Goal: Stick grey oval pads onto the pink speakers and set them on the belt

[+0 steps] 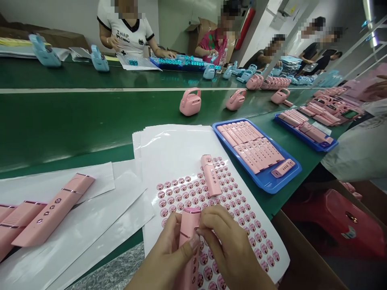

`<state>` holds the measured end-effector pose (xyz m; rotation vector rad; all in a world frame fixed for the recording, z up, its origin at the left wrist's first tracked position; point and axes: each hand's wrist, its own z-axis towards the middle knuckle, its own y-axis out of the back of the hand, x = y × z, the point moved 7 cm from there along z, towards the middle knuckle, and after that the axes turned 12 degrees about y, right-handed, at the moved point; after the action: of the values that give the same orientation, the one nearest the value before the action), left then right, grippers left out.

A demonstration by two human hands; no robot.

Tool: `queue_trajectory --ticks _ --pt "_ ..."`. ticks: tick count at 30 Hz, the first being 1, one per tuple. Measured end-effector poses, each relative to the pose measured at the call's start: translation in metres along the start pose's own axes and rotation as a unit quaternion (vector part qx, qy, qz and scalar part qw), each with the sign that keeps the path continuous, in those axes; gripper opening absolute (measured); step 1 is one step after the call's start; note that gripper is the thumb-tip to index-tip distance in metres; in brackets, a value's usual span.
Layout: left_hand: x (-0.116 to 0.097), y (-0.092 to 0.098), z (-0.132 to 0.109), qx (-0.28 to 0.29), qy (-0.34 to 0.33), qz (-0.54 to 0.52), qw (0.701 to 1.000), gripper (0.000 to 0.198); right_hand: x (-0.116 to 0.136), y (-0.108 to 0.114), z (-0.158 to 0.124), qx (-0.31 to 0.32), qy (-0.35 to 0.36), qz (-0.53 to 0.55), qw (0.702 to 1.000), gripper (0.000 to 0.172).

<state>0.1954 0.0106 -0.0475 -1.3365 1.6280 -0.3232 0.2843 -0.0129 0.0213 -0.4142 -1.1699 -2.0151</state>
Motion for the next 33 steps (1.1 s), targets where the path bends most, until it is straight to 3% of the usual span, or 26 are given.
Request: queue_trajectory --ticks 5,8,11,14,20,27,33 --pt "0.003 0.002 0.000 -0.024 0.019 -0.092 0.995 0.018 0.003 0.003 -0.005 -0.090 0.024 -0.022 0.995 0.025" --pt "0.002 0.001 -0.001 -0.035 0.030 -0.129 0.991 0.024 -0.014 0.010 -0.008 -0.132 -0.090 0.092 0.983 0.019" --pt "0.002 0.000 -0.003 -0.045 0.049 -0.122 0.990 0.033 -0.030 0.012 -0.008 -0.087 -0.236 0.166 0.953 0.010" --pt "0.002 0.001 -0.004 -0.058 0.061 -0.097 0.992 0.038 -0.033 0.014 -0.002 -0.031 -0.287 0.175 0.941 0.012" --pt "0.005 0.002 -0.003 -0.053 0.053 -0.101 0.992 0.048 -0.029 0.017 0.009 -0.002 -0.264 0.138 0.954 0.017" --pt "0.002 -0.001 -0.004 -0.054 0.053 -0.084 0.994 0.035 -0.029 0.011 0.001 0.000 -0.298 0.171 0.939 0.014" --pt "0.002 -0.002 -0.002 -0.031 0.050 -0.090 0.994 0.033 -0.023 0.015 0.014 0.086 -0.258 0.120 0.955 0.016"
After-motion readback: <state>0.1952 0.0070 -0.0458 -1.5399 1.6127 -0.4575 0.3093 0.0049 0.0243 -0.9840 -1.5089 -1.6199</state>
